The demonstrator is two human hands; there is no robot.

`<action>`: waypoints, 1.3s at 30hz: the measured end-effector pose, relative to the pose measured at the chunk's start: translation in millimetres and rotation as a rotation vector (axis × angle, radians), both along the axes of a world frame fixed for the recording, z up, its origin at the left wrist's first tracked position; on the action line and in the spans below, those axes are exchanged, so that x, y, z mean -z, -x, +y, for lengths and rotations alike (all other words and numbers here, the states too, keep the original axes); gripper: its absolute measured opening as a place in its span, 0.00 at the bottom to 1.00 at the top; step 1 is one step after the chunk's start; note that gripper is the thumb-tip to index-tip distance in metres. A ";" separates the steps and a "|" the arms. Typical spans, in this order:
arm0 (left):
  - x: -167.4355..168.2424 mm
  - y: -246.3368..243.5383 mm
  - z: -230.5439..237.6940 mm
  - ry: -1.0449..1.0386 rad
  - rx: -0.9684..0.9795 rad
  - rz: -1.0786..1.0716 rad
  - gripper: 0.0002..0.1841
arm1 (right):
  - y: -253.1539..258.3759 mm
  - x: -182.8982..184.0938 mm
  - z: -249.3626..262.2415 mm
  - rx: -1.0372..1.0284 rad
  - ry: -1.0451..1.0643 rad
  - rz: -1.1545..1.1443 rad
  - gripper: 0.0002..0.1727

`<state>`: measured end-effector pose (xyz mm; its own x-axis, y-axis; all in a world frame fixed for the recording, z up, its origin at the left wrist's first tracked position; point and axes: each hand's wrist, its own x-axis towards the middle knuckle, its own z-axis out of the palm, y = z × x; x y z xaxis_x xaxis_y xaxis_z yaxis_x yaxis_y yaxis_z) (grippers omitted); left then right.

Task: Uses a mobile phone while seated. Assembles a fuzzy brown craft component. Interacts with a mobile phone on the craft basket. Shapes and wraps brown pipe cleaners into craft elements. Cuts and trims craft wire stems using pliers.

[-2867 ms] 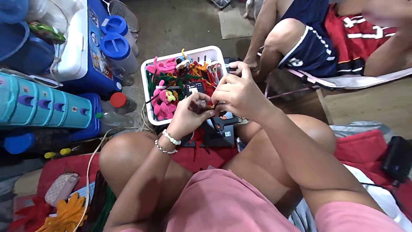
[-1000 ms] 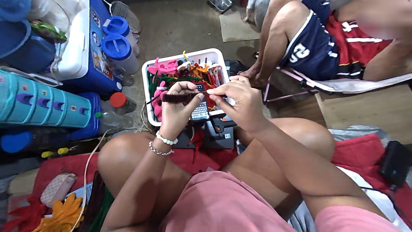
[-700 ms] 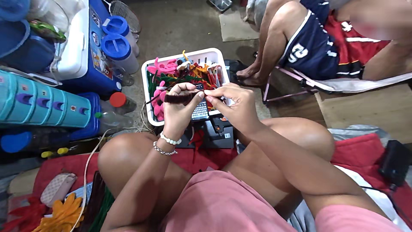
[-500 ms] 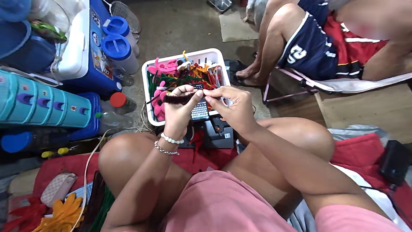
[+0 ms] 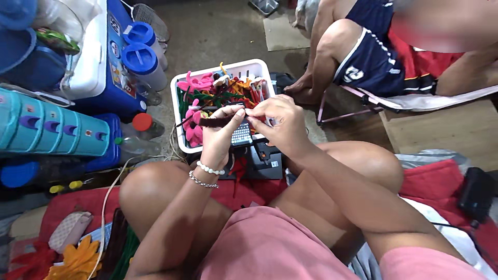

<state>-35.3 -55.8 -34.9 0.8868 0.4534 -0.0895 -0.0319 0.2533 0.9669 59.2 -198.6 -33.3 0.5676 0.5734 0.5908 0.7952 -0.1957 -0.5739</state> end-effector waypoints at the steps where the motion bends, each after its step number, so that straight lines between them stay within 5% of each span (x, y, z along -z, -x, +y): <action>1: 0.2 -0.1 -1.6 -0.002 -0.005 -0.011 0.07 | 0.9 -0.2 0.2 0.013 0.001 -0.021 0.06; 9: 7.2 -3.3 -7.6 0.065 -0.166 -0.017 0.07 | 9.0 4.0 4.4 0.025 0.051 -0.030 0.09; 25: 4.2 -0.9 -17.1 0.144 -0.190 0.067 0.08 | 10.8 2.0 7.1 0.054 0.042 0.008 0.02; 39: -3.5 3.1 -4.7 0.025 -0.031 0.070 0.08 | -7.2 -7.6 -4.5 -0.114 0.147 -0.108 0.03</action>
